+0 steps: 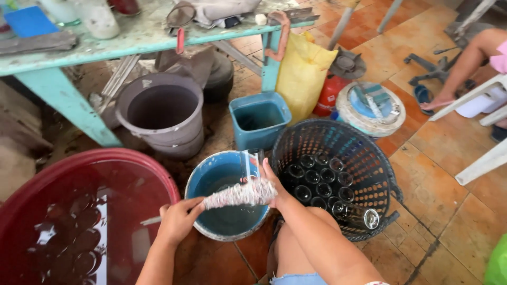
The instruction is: The person scrubs the inside of clear drinking glasses using a long-handled brush. They rinse the brush in a red basin and place the cleaned glasses into a black basket.
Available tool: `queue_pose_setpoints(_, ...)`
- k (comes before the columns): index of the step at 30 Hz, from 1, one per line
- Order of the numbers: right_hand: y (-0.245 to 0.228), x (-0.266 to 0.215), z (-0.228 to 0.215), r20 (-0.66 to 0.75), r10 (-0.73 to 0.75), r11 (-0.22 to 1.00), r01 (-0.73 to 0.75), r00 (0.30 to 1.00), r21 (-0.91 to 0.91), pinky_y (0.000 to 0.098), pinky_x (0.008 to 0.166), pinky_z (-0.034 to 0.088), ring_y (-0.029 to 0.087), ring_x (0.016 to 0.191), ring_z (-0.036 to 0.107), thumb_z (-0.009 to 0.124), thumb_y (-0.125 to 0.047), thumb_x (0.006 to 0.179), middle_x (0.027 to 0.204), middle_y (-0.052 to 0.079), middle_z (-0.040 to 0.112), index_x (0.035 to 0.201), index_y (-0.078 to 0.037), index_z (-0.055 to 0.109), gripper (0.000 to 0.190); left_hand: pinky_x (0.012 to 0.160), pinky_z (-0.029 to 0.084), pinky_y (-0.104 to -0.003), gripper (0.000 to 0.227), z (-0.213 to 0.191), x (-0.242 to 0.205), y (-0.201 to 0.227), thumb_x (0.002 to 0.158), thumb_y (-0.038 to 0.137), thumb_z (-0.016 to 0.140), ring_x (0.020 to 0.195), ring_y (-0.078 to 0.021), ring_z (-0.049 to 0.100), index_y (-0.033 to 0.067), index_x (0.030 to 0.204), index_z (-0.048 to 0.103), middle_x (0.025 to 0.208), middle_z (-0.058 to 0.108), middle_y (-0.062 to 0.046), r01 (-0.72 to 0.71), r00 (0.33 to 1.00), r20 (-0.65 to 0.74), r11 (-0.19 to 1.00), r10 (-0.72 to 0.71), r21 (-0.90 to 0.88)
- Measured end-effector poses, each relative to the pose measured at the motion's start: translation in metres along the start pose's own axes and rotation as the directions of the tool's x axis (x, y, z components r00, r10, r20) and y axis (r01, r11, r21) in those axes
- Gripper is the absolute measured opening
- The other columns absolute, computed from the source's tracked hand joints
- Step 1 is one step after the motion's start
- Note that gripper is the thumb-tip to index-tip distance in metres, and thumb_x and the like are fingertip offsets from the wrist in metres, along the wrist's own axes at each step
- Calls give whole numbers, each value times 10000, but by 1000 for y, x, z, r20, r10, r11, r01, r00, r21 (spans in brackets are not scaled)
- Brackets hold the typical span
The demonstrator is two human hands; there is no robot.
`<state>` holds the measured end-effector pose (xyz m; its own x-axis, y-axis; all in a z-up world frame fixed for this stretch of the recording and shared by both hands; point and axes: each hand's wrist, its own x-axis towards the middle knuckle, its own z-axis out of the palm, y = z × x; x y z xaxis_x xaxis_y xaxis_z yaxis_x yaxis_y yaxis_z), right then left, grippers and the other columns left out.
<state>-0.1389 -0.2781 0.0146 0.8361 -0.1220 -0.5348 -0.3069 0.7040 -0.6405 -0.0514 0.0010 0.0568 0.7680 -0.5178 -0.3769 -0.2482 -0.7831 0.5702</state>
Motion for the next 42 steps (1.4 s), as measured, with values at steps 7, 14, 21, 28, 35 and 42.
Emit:
queue_pose_setpoints(7, 37, 30, -21, 131, 16, 992, 0, 991, -125, 496, 730, 673, 395, 900, 765, 458, -866, 859, 1053, 185, 735, 1524, -304, 443, 871, 1141, 263, -399, 399, 22, 23, -44, 993, 584, 560, 1271, -243, 644, 410, 1312, 724, 1263, 767, 58, 36, 962, -254, 967, -103, -254)
queue_pose_setpoints(14, 28, 30, -30, 26, -11, 1000, 11, 1000, 10, 487, 699, 666, 361, 880, 764, 461, -914, 803, 1084, 143, 751, 1337, -376, 619, 774, 1171, 246, -439, 463, 16, 28, -48, 988, 659, 478, 1285, -228, 657, 439, 1327, 705, 1286, 759, 85, 56, 990, -124, 994, -67, -90)
queue_pose_setpoints(21, 15, 22, -30, 78, -81, 990, 71, 994, 123, 468, 791, 633, 373, 958, 765, 481, -889, 815, 1107, 173, 761, 1363, -391, 589, 748, 742, 454, -473, 330, 85, 92, -98, 999, 343, 468, 800, -306, 733, 431, 1124, 761, 797, 708, -41, 199, 814, -529, 741, 239, 642)
queue_pose_setpoints(28, 17, 20, -22, 65, -44, 994, 37, 997, 100, 434, 873, 624, 287, 967, 762, 745, -451, 846, 1168, 152, 763, 1115, -287, 669, 324, 629, 399, -519, 283, 147, 105, -85, 886, 351, 645, 553, -348, 647, 221, 673, 779, 596, 643, -94, 1, 698, -523, 729, 490, 684)
queue_pose_setpoints(35, 29, 29, -32, -44, 42, 998, -40, 998, 42, 532, 776, 636, 348, 890, 747, 853, -436, 785, 1119, 150, 739, 1479, -397, 384, 838, 1022, 531, -462, 374, -21, 16, -34, 930, 564, 558, 1261, -303, 672, 564, 1284, 677, 1275, 765, -12, 375, 926, -60, 926, -373, 27)
queue_pose_setpoints(42, 29, 17, -18, -251, -41, 923, -60, 967, -381, 546, 771, 646, 283, 883, 748, 951, -301, 695, 1265, 122, 704, 1640, -355, 73, 1292, 1006, 541, -435, 407, -50, -38, 8, 939, 535, 602, 1091, -277, 755, 484, 1337, 676, 1165, 807, -31, 288, 958, 30, 957, -287, -44)
